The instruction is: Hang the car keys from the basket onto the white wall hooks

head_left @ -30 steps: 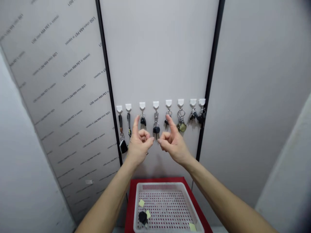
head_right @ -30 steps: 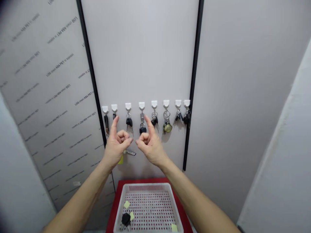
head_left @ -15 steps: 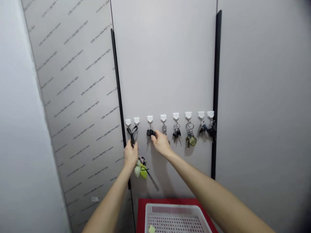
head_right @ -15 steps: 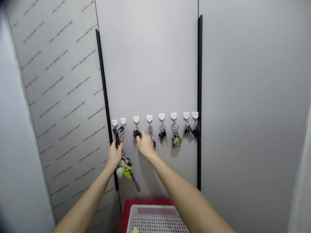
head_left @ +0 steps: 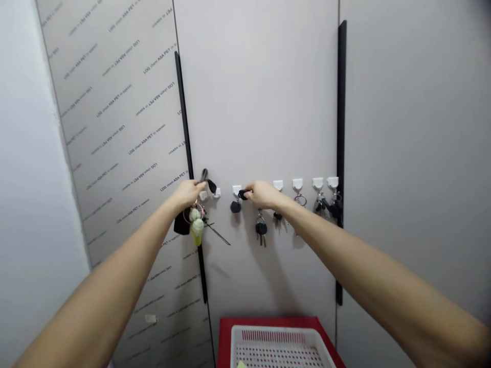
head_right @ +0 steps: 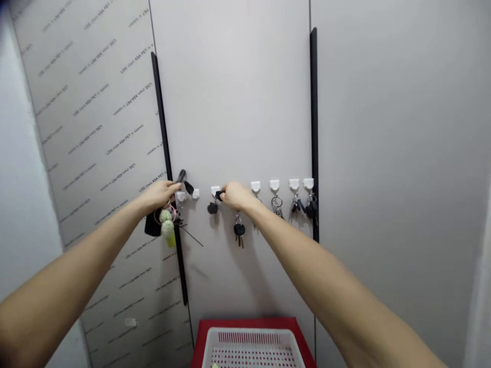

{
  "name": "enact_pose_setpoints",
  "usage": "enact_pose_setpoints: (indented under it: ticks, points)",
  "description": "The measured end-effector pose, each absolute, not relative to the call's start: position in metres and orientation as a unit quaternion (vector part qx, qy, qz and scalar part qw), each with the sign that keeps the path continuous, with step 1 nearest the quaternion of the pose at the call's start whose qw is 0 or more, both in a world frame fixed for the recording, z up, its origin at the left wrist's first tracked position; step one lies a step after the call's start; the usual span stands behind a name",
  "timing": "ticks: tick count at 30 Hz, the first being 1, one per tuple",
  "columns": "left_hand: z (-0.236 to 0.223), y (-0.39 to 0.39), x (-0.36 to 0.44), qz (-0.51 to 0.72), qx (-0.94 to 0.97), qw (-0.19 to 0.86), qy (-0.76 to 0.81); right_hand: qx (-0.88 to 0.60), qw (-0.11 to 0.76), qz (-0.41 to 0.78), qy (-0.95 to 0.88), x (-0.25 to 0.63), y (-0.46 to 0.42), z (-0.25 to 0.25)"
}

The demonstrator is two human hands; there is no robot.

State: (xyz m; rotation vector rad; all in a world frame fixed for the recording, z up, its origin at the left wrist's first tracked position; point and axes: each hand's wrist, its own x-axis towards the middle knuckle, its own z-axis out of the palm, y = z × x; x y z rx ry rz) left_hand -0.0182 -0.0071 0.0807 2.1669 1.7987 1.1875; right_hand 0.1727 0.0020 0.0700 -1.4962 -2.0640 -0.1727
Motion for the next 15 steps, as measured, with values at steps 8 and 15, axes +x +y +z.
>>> enact_pose_setpoints:
  ticks: [8, 15]
  points:
    - [0.094, -0.003, 0.006, 0.273, 0.726, -0.037, 0.63, -0.482, 0.259, -0.127, -0.827, 0.146, 0.009, 0.07]
    - [0.092, 0.011, -0.003, 0.373, 0.663, -0.118, 0.638, -0.414, 0.178, -0.067, -0.89, 0.166, -0.01, 0.006]
